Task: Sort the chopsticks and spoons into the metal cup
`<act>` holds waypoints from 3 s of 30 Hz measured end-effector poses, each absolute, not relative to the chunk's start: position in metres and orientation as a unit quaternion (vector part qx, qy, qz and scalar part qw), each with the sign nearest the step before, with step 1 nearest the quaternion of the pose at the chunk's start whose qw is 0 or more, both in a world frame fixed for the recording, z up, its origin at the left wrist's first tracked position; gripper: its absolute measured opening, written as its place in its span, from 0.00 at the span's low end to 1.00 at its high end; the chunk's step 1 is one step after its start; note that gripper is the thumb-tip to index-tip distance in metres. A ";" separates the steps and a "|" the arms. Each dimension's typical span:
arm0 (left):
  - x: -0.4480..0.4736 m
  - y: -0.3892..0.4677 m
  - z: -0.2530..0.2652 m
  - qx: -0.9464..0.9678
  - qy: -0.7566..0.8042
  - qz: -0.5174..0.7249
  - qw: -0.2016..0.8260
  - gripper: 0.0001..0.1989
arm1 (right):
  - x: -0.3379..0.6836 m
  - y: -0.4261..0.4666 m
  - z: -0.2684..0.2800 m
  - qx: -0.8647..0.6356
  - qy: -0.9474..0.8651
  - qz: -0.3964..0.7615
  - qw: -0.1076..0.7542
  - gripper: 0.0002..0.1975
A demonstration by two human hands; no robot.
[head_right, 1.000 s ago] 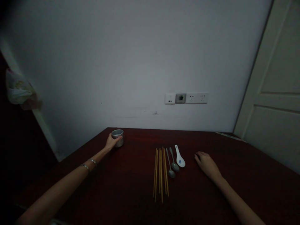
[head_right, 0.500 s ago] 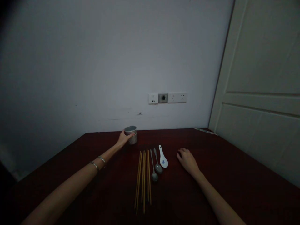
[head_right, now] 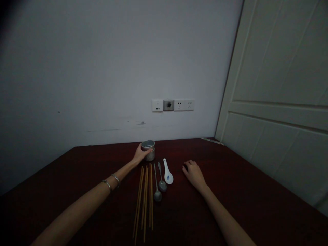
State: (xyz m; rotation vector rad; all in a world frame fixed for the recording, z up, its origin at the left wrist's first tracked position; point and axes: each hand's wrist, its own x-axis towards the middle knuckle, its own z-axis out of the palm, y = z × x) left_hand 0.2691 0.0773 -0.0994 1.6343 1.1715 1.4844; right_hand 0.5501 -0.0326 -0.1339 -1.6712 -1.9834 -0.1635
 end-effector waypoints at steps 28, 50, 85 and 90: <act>0.252 0.067 -0.113 0.634 0.444 0.515 0.366 0.52 | 0.550 -0.031 -0.135 -0.630 -0.730 -0.060 0.260 0.17; 0.172 0.018 -0.133 0.736 0.618 0.270 0.058 0.16 | 0.551 -0.033 -0.139 -0.642 -0.730 -0.045 0.228 0.18; 0.252 -0.058 -0.074 0.754 0.651 0.023 0.088 0.20 | 0.550 -0.036 -0.137 -0.640 -0.725 -0.036 0.251 0.18; 0.251 -0.057 -0.073 0.754 0.649 0.023 0.100 0.18 | 0.549 -0.036 -0.137 -0.640 -0.724 -0.035 0.255 0.18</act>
